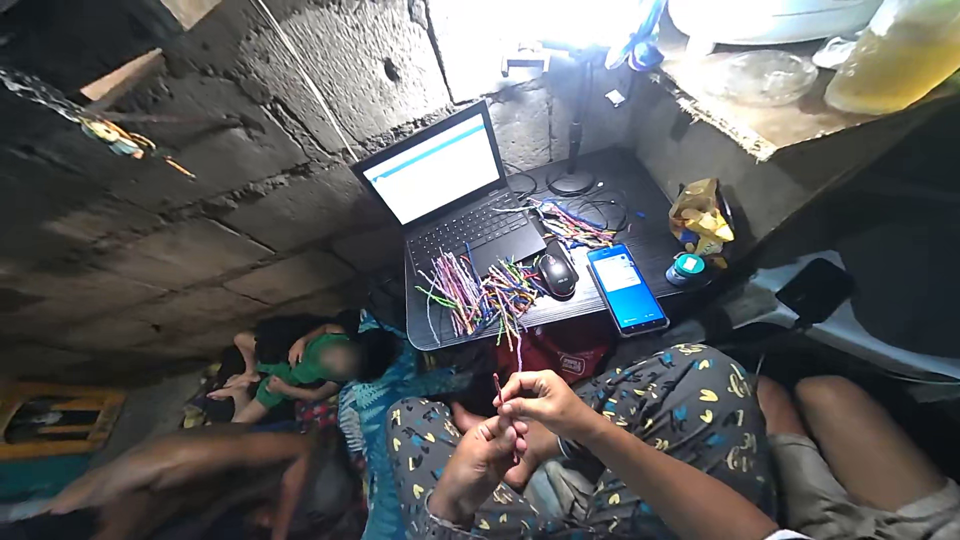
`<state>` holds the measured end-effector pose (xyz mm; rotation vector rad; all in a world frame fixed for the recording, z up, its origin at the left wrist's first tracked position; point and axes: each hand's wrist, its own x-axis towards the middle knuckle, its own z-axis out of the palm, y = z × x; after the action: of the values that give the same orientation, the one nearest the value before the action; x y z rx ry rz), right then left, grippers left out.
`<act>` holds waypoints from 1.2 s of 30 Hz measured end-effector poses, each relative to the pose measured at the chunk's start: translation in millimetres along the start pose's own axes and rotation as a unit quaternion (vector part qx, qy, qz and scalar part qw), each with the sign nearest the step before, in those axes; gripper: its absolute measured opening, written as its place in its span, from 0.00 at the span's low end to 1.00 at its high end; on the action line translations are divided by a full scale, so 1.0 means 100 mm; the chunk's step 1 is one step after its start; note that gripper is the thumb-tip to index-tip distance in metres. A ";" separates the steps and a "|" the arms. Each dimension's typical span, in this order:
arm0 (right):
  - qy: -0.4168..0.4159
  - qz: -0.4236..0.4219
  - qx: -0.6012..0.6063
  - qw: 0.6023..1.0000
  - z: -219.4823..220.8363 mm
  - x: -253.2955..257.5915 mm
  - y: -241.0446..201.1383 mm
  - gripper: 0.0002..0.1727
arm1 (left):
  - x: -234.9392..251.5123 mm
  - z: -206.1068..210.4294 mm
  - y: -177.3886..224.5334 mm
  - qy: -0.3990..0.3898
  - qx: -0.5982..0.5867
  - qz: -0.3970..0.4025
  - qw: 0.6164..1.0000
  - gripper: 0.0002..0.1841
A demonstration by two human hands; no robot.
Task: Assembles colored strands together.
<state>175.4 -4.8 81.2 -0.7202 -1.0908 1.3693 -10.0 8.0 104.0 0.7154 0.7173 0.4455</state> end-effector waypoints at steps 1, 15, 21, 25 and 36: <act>0.002 -0.007 -0.002 1.000 0.00 0.00 0.00 0.05 | 0.01 0.01 -0.02 0.004 -0.011 0.002 1.000 0.03; 0.081 0.066 -0.073 0.992 0.03 0.03 -0.03 0.06 | 0.08 0.09 -0.12 0.222 0.336 0.191 0.895 0.05; -0.029 0.006 -0.101 0.994 -0.07 0.01 -0.16 0.25 | 0.05 0.06 -0.04 0.181 0.227 0.174 0.941 0.08; 0.015 -0.145 -0.090 0.985 -0.12 0.00 -0.02 0.24 | 0.03 0.05 0.02 0.170 0.134 0.165 0.962 0.11; -0.127 0.085 0.067 0.986 -0.08 0.00 0.11 0.16 | -0.11 0.02 -0.11 -0.080 -0.092 0.052 0.991 0.10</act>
<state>178.3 -1.6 68.2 -0.5609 -1.1408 1.6996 -14.6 -7.1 102.2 0.6090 0.4827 0.5360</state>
